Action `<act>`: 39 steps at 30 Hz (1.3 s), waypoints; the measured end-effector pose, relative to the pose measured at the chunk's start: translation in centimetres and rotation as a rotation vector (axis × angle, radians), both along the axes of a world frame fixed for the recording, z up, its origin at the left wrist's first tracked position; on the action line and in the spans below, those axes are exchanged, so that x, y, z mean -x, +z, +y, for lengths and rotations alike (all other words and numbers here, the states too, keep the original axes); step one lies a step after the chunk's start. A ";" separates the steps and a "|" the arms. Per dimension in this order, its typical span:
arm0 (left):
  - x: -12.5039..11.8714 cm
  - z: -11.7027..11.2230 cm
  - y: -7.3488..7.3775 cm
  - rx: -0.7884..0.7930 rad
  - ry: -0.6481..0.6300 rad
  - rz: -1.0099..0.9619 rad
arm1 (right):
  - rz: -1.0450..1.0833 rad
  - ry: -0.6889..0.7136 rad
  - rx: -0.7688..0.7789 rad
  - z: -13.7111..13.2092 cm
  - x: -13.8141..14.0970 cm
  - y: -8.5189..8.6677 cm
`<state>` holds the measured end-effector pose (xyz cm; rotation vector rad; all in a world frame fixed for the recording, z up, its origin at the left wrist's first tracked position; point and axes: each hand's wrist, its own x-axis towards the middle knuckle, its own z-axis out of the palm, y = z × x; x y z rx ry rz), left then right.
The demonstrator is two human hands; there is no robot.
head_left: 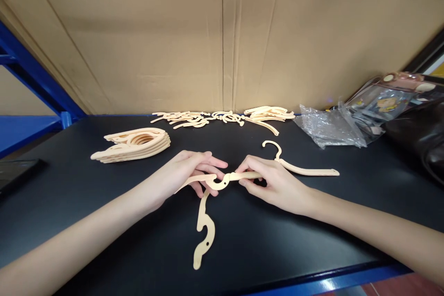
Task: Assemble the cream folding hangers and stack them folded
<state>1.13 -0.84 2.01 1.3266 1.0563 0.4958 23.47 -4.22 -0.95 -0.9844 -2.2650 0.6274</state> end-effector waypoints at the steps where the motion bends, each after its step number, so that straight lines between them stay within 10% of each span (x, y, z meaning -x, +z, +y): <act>1: -0.1 -0.1 0.1 -0.005 -0.003 0.009 | -0.003 0.000 -0.001 0.0 0.0 0.0; 15: 0.0 -0.3 0.2 -0.201 -0.128 0.109 | -0.057 0.007 -0.062 0.0 -0.2 0.0; 25: 0.6 0.0 0.6 -0.530 -0.267 0.364 | -0.224 -0.068 -0.384 -0.8 0.1 0.2; 32: 2.0 1.4 0.6 -0.644 -0.223 0.521 | -0.353 0.437 -0.435 -3.6 1.6 0.8; 39: 2.0 1.2 0.0 -0.919 -0.198 0.875 | -0.264 0.271 -0.391 -2.0 0.1 0.7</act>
